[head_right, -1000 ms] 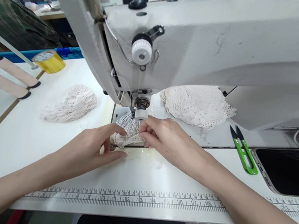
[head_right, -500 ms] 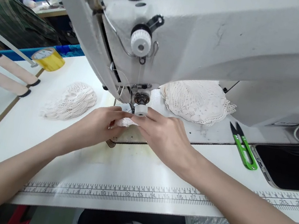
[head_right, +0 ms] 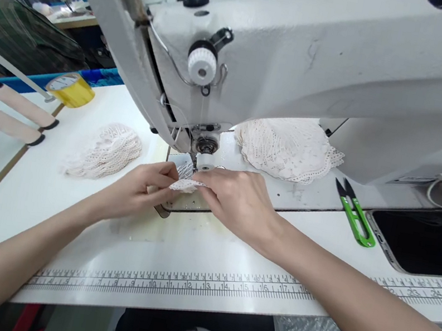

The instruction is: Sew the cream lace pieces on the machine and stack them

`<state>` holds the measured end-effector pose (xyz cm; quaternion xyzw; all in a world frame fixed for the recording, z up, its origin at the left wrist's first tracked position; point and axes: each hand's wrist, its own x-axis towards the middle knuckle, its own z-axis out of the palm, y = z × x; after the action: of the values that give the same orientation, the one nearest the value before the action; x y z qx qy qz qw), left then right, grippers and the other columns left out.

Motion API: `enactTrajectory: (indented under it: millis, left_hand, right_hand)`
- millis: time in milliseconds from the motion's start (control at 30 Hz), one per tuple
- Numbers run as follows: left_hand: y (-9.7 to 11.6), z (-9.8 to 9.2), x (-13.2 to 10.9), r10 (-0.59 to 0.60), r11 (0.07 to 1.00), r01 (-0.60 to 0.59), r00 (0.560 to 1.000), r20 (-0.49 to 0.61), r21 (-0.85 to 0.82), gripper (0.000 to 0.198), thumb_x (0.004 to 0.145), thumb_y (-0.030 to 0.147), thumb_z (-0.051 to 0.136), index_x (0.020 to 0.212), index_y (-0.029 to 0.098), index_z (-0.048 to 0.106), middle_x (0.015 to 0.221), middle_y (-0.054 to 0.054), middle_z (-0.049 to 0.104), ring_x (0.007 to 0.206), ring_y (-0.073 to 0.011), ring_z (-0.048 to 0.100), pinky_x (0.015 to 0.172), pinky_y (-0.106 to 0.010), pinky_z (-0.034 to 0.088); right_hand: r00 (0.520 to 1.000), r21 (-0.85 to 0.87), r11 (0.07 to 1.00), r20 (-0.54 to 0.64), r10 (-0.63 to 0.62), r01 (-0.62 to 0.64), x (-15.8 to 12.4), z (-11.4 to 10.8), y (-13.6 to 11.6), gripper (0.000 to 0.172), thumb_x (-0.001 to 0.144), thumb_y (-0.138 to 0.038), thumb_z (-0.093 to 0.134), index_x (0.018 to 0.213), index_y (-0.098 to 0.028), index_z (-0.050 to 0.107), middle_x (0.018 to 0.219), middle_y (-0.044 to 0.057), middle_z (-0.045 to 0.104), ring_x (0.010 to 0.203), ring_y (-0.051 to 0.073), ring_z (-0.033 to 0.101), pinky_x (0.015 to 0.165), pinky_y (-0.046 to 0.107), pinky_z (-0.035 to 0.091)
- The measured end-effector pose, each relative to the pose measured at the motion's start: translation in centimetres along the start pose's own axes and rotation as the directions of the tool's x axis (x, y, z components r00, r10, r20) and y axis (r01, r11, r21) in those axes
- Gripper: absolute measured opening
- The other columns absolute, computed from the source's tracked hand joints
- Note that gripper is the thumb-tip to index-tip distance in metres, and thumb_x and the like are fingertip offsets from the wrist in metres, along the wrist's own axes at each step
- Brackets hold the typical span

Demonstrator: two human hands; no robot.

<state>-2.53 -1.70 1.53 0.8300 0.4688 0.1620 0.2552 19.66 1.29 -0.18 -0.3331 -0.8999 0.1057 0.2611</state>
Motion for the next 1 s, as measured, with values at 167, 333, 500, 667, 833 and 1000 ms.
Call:
enactTrajectory:
  millis: [167, 333, 500, 667, 833, 1000]
  left_hand:
    - [0.3, 2.9, -1.8, 0.347, 0.830, -0.204, 0.917, -0.195, 0.519, 0.020, 0.093, 0.017, 0.051, 0.093, 0.016, 0.071, 0.085, -0.006, 0.067, 0.077, -0.0184, 0.057, 0.070, -0.034, 0.044]
    - [0.9, 3.5, -2.6, 0.391, 0.703, -0.179, 0.906, -0.164, 0.688, 0.027, 0.093, 0.015, 0.053, 0.116, 0.014, 0.065, 0.123, -0.011, 0.067, 0.120, -0.0249, 0.056, 0.092, -0.038, 0.043]
    - [0.6, 3.6, -2.6, 0.379, 0.734, -0.200, 0.914, -0.147, 0.649, 0.029, 0.092, 0.013, 0.051, 0.117, 0.011, 0.065, 0.118, -0.012, 0.069, 0.120, -0.0253, 0.059, 0.100, -0.042, 0.042]
    - [0.1, 3.7, -2.4, 0.386, 0.739, -0.191, 0.906, -0.174, 0.646, 0.029, 0.092, 0.016, 0.052, 0.117, 0.013, 0.065, 0.116, -0.012, 0.070, 0.117, -0.0262, 0.061, 0.102, -0.046, 0.041]
    - [-0.4, 3.4, -1.8, 0.378, 0.752, -0.172, 0.903, -0.203, 0.637, 0.029, 0.093, 0.016, 0.051, 0.118, 0.017, 0.065, 0.116, -0.008, 0.070, 0.118, -0.0240, 0.061, 0.105, -0.048, 0.039]
    - [-1.0, 3.3, -1.1, 0.373, 0.736, -0.154, 0.905, -0.205, 0.659, 0.029, 0.094, 0.019, 0.050, 0.119, 0.017, 0.064, 0.116, -0.009, 0.071, 0.118, -0.0238, 0.061, 0.109, -0.051, 0.036]
  right_hand:
    - [0.976, -0.085, 0.973, 0.036, -0.213, 0.215, -0.4, -0.1, -0.4, 0.023, 0.088, -0.013, 0.051, 0.085, -0.019, 0.074, 0.091, 0.001, 0.074, 0.081, 0.018, 0.062, 0.062, 0.030, 0.036]
    - [0.962, -0.102, 0.957, 0.065, -0.265, 0.271, -0.6, -0.1, -0.7, 0.026, 0.089, -0.009, 0.048, 0.088, -0.018, 0.073, 0.090, 0.001, 0.074, 0.094, 0.020, 0.062, 0.073, 0.032, 0.039]
    - [0.960, -0.126, 0.952, 0.051, -0.275, 0.279, -0.5, 0.0, -0.7, 0.028, 0.089, -0.007, 0.047, 0.090, -0.017, 0.073, 0.089, 0.002, 0.074, 0.095, 0.019, 0.063, 0.076, 0.032, 0.039]
    - [0.956, -0.158, 0.943, 0.012, -0.295, 0.293, -0.5, 0.3, -0.6, 0.028, 0.088, -0.004, 0.047, 0.089, -0.015, 0.073, 0.085, 0.001, 0.074, 0.092, 0.018, 0.064, 0.077, 0.032, 0.039]
    - [0.955, -0.210, 0.935, -0.023, -0.296, 0.285, -0.3, 0.7, -0.3, 0.028, 0.086, -0.002, 0.048, 0.090, -0.014, 0.072, 0.083, 0.001, 0.074, 0.082, 0.017, 0.065, 0.074, 0.032, 0.040]
    - [0.953, -0.238, 0.931, -0.057, -0.299, 0.277, 0.1, 1.2, 0.5, 0.021, 0.088, -0.008, 0.053, 0.090, -0.016, 0.072, 0.082, -0.001, 0.075, 0.069, 0.016, 0.061, 0.073, 0.033, 0.040]
